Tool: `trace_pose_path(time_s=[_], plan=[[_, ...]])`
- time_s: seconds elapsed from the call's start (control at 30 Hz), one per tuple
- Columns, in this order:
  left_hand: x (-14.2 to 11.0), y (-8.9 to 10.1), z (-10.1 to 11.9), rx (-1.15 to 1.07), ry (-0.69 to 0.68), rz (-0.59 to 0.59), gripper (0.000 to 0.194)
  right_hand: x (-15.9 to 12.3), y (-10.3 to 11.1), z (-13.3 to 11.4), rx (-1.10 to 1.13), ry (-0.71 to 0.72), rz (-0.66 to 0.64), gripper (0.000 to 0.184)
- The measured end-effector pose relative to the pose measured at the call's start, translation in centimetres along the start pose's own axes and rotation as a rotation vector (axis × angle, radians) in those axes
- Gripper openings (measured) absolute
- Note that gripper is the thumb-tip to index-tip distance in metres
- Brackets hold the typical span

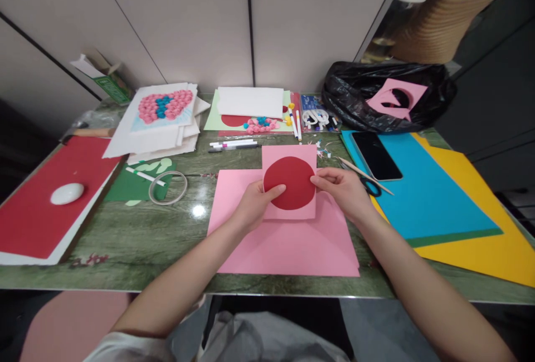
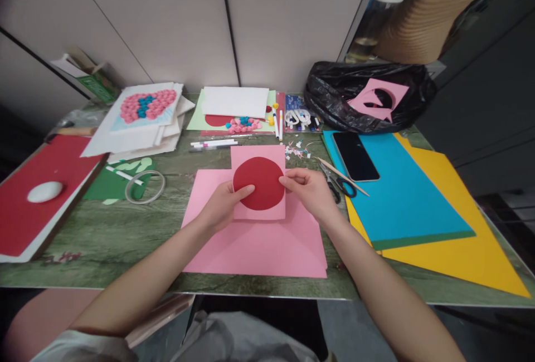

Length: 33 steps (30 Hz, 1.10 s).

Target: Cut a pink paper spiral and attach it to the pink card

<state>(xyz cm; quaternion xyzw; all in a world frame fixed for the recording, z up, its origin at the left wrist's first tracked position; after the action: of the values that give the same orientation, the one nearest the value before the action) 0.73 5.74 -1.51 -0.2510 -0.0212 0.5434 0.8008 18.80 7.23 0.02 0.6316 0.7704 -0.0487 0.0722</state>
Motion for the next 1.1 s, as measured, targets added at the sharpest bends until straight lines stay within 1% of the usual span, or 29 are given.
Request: trace_pose_path(time_s=[0.53, 0.67, 0.87, 1.1], plan=[[0.06, 0.19, -0.18, -0.024, -0.009, -0.003, 0.027, -0.13, 0.0, 0.03, 0.005, -0.017, 0.006, 0.022], [0.03, 0.12, -0.16, -0.027, -0.018, -0.014, 0.028, -0.15, -0.01, -0.07, -0.014, -0.011, 0.011, 0.022], [-0.01, 0.16, 0.07, -0.023, -0.017, 0.011, 0.028, -0.16, 0.03, -0.15, -0.041, 0.004, 0.009, 0.021], [-0.06, 0.1, 0.22, -0.015, -0.039, -0.01, 0.027, -0.25, -0.01, -0.54, -0.065, 0.017, 0.03, 0.019]])
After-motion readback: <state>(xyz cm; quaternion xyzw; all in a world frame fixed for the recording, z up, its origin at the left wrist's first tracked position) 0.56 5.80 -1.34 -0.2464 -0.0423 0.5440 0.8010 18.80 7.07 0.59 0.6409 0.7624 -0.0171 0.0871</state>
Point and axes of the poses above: each hand's wrist, its own x-axis towards the middle knuckle, its own y-axis out of the back of the hand, z = x × y, the point moved 6 cm from there along x, towards the middle knuckle, and after that the axes turned 10 degrees about -z, right-handed, at the moved point
